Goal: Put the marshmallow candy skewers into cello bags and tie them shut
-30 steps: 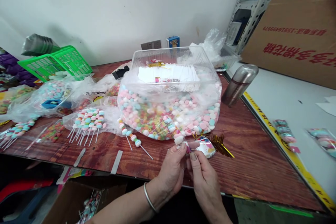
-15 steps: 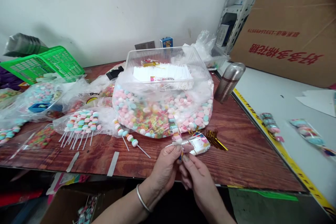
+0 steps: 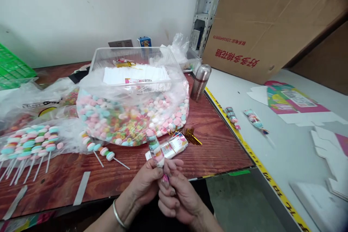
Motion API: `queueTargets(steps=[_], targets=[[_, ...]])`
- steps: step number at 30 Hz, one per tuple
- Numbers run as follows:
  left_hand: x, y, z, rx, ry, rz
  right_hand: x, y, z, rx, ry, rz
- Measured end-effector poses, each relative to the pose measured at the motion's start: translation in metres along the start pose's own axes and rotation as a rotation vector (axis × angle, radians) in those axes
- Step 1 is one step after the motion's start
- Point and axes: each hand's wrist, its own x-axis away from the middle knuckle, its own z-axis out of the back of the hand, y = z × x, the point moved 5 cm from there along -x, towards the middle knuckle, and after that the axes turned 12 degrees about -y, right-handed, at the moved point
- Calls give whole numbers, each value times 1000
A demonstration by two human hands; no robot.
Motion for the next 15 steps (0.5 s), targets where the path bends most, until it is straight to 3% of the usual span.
queueTargets(steps=[2,5,8,11,15], targets=[[-3,9,7,-33,121,-87,8,-7,30,297,185,21],[-3,29,18,-112,302,-247,24,-19,89,566,504,7],[-3,38,21,-146,392,-263,35,-24,135,818,756,-57],[-5,31,21,-173,422,-208,33,-21,151,1017,819,-119],[-7,25,28,-322,442,-199,29,-18,147,1225,841,-137]])
